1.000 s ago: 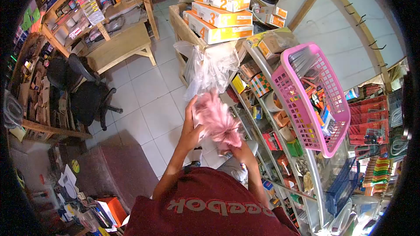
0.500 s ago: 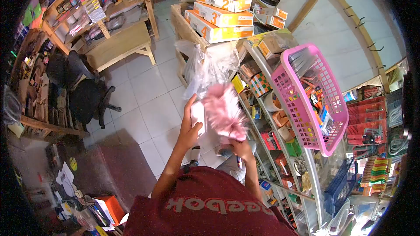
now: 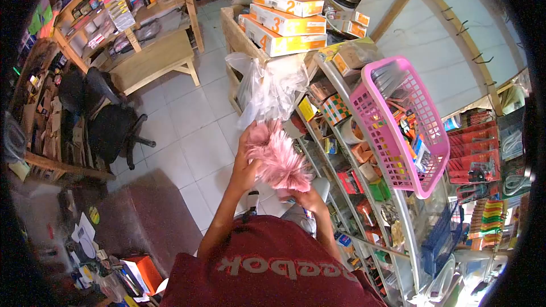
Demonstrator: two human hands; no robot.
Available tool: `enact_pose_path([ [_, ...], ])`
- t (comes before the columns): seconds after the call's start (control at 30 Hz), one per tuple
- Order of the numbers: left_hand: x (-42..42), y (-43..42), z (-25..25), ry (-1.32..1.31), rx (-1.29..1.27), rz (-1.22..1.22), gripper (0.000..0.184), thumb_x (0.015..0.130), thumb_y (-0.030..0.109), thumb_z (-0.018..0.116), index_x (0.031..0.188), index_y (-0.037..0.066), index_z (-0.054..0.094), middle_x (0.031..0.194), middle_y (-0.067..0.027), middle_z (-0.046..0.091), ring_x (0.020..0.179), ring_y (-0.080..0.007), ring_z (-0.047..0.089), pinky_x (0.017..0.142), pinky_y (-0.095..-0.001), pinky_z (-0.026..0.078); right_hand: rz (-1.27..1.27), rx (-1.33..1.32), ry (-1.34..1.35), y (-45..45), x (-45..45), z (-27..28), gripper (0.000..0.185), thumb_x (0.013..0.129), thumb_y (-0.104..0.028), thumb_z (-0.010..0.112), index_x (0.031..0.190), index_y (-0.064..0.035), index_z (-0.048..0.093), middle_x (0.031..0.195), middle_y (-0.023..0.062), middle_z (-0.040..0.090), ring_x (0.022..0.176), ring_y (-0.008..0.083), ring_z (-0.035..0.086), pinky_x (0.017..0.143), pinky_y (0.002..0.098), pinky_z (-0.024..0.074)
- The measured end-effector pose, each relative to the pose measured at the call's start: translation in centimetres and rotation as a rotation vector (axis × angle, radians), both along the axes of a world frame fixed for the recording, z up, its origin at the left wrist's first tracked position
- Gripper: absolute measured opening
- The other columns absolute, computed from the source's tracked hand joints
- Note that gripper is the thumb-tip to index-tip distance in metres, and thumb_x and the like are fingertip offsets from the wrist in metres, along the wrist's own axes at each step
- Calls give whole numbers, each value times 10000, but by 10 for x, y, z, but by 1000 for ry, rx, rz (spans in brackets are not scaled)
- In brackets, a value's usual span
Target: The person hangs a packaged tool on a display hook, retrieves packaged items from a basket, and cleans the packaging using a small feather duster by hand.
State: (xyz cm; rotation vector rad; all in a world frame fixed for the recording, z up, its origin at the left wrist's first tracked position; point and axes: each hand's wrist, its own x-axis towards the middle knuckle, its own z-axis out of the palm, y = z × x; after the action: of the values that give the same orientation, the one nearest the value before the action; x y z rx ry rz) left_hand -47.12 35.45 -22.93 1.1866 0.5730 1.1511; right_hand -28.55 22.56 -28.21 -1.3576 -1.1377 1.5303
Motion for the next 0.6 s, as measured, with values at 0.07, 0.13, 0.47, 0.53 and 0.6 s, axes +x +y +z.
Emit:
enact_pose_path([
  [0.07,0,-3,8,91,132,68,750,699,-101,379,1413,26,192,1408,-109,295,1255,-206,362,1050,-323,287,-18,4,43,-4,-2,10,365,875,-46,516,1234,-15,458,1115,117,581,913,240,615,765,365,517],
  [0.13,-1,-3,-2,37,84,16,711,770,-10,463,1418,72,183,1330,-135,394,1171,-229,453,989,-346,374,-14,33,-19,-7,-4,16,374,878,-40,514,1243,-2,446,1154,121,558,935,245,610,783,386,523],
  [0.47,-35,-40,14,84,-70,215,718,787,62,578,1411,119,227,1249,-128,469,1089,-237,508,935,-353,431,121,-89,-209,-5,-20,15,302,840,-202,606,1086,-26,602,956,51,650,819,131,562,751,298,470],
  [0.53,-53,-47,7,99,-107,279,742,772,108,603,1411,119,227,1242,-125,471,1085,-233,509,922,-348,437,223,-42,-236,3,-23,-9,316,839,-192,585,1105,-22,584,1005,65,640,892,153,564,813,315,453],
  [0.6,-66,-53,8,81,-128,351,725,765,77,557,1411,107,230,1252,-126,457,1097,-228,495,933,-341,421,393,-62,-242,19,-29,-18,351,846,-198,536,1158,-38,556,1107,90,621,1021,196,560,911,346,422],
])
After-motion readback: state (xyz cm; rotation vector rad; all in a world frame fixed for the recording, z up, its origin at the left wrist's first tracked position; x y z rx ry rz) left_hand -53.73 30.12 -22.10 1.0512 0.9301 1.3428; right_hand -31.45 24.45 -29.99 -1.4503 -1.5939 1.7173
